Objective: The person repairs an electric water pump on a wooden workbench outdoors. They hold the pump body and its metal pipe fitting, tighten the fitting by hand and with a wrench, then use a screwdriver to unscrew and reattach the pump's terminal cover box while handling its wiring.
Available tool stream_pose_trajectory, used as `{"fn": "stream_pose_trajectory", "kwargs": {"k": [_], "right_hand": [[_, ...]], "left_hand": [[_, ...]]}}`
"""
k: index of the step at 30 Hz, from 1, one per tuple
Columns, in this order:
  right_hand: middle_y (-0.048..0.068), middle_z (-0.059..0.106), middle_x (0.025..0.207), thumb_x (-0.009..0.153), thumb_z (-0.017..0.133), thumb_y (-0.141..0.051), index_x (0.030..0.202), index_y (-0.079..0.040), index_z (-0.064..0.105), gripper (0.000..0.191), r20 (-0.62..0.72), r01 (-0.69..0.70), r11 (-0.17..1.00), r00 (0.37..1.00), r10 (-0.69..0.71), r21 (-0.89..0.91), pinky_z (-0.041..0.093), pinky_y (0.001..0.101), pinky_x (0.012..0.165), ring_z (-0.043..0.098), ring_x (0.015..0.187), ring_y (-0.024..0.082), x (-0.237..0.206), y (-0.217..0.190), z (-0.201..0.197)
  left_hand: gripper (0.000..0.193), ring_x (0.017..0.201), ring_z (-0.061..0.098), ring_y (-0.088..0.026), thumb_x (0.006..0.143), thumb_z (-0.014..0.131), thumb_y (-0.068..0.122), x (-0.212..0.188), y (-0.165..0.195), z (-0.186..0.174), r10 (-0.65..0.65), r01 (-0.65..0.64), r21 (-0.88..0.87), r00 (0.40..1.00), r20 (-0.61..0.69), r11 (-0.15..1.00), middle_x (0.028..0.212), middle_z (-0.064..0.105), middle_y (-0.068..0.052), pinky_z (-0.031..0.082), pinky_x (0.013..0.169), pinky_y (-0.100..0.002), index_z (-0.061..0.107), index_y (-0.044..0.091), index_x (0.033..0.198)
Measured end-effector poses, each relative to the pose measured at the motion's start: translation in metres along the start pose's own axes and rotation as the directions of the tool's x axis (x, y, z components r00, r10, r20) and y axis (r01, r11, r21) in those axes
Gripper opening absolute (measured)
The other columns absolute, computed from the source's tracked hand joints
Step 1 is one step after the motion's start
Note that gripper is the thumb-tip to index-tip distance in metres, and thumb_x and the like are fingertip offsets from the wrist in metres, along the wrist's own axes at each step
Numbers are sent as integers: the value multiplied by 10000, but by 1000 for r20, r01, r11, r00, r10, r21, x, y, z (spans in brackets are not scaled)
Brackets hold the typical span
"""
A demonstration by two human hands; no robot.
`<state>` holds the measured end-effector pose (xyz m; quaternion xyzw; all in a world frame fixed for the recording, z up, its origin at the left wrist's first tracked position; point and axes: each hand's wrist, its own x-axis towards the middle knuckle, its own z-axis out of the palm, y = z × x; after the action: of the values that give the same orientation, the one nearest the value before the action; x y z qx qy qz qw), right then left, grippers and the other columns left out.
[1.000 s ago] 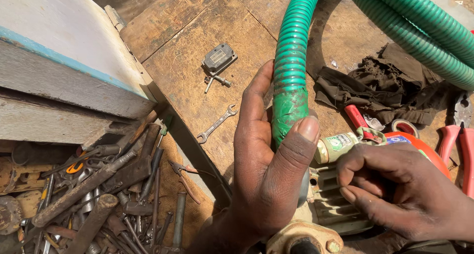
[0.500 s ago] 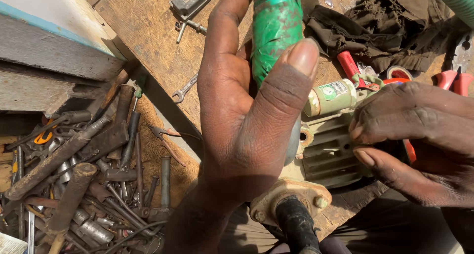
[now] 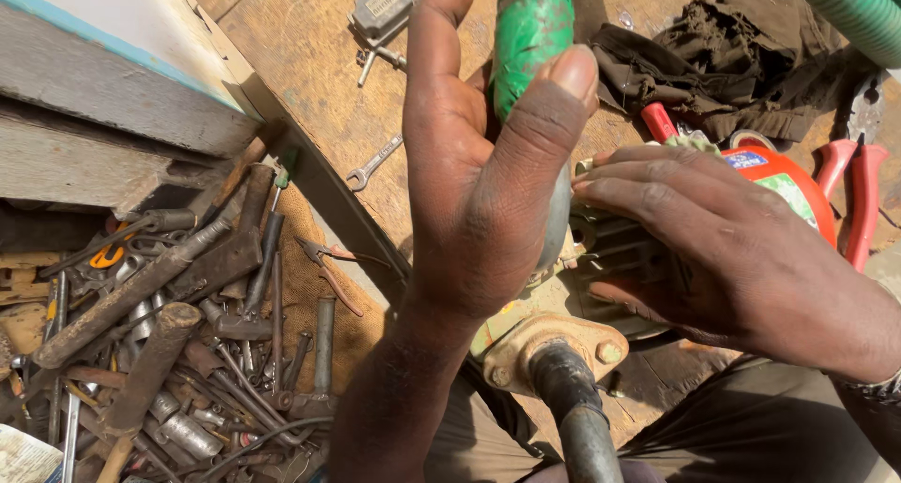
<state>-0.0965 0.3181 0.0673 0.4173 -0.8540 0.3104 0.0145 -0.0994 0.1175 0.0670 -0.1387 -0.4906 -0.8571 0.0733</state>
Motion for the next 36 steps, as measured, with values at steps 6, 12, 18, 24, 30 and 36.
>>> {"fn": "stream_pose_trajectory", "kwargs": {"k": [6, 12, 18, 24, 30, 36], "right_hand": [[131, 665, 1236, 749, 796, -214, 1207, -81, 642, 500, 80, 0, 998, 997, -5, 69, 498, 461, 936, 612, 1163, 351, 25, 24, 12], [103, 660, 1202, 820, 619, -293, 1241, -93, 635, 466, 159, 43, 999, 986, -44, 8, 429, 495, 1023, 567, 1203, 356, 13, 52, 22], [121, 636, 1273, 825, 532, -337, 1281, -77, 607, 531, 121, 106, 992, 988, -98, -67, 373, 514, 1074, 527, 1290, 363, 13, 58, 30], [79, 663, 1264, 812, 605, -326, 1234, -108, 626, 476, 89, 66, 997, 994, -69, 29, 374, 498, 1105, 555, 1299, 331, 14, 59, 31], [63, 690, 1264, 778, 658, -259, 1234, -137, 675, 472, 128, -37, 993, 992, 22, 112, 400, 459, 1070, 578, 1272, 310, 17, 49, 23], [137, 669, 1233, 753, 785, -191, 1204, -85, 666, 478, 34, 42, 995, 998, -45, 89, 466, 459, 998, 581, 1217, 327, 27, 15, 3]], "left_hand": [[685, 841, 552, -44, 1085, 570, 132, 7, 19, 4, -85, 87, 47, 996, -26, 995, 970, 592, -84, 479, 752, -220, 171, -24, 1620], [705, 856, 507, -53, 1093, 601, 137, 15, 31, 12, -214, 215, -7, 970, -118, 977, 1027, 582, -94, 482, 864, -267, 197, -29, 1646], [847, 960, 568, -113, 932, 651, 171, 26, 33, 17, -349, 357, -20, 897, -270, 934, 1120, 593, -134, 499, 917, -314, 229, 41, 1656], [833, 1026, 570, -122, 977, 685, 188, 31, 33, 17, -310, 309, -43, 916, -255, 950, 1195, 593, -139, 499, 969, -337, 196, 29, 1632], [706, 929, 544, -82, 997, 619, 179, 23, 32, 18, -248, 272, 73, 940, -235, 960, 1051, 588, -79, 499, 871, -279, 279, 36, 1599], [176, 849, 531, -61, 1148, 595, 100, 4, 14, 12, 62, -40, 268, 996, -72, 963, 1035, 639, -48, 463, 781, -229, 670, -5, 1267]]}}
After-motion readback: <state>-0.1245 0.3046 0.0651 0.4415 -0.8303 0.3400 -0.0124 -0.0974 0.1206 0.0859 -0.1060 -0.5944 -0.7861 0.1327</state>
